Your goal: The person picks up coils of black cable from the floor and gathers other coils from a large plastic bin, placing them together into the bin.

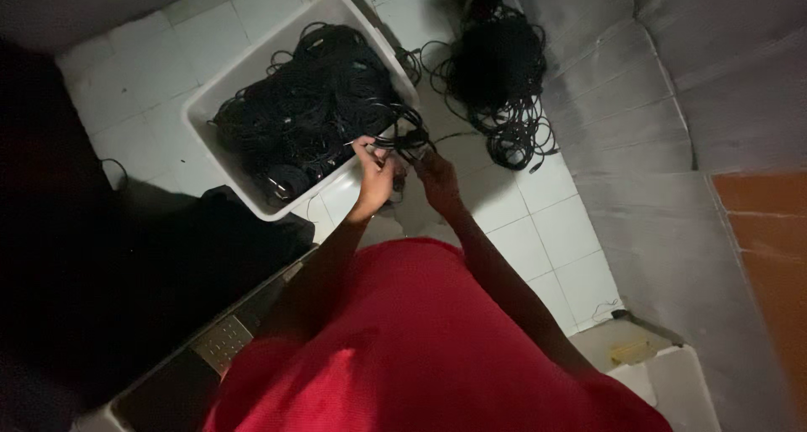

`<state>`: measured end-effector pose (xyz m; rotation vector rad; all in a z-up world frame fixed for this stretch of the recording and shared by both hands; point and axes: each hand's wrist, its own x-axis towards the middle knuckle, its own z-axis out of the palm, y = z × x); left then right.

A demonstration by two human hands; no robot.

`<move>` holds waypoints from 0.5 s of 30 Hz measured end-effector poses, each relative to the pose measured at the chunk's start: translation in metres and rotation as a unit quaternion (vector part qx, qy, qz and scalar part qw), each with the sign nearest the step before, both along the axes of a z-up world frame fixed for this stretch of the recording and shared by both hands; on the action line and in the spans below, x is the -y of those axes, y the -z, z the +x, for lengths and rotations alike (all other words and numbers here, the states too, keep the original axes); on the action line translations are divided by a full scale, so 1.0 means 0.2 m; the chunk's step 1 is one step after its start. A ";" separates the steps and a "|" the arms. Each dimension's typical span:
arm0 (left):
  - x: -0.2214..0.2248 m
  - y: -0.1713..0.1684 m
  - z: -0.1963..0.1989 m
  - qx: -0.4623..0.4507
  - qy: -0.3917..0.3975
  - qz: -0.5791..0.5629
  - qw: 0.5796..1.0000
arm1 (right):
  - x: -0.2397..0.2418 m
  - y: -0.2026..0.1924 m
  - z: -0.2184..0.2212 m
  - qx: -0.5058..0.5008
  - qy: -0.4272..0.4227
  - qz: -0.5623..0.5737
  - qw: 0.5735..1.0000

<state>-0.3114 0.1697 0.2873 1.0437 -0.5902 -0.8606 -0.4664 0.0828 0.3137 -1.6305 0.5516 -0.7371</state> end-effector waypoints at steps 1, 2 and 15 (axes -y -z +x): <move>0.00 -0.01 0.01 -0.003 -0.006 -0.002 1.000 | 0.01 -0.03 0.02 0.029 -0.007 0.034 0.999; 0.00 -0.02 0.02 -0.006 -0.012 -0.006 1.000 | 0.01 -0.06 0.03 -0.001 0.001 0.024 1.000; -0.02 0.00 0.27 0.033 -0.059 -0.034 0.997 | -0.06 -0.22 0.28 -0.226 -0.161 -0.291 0.916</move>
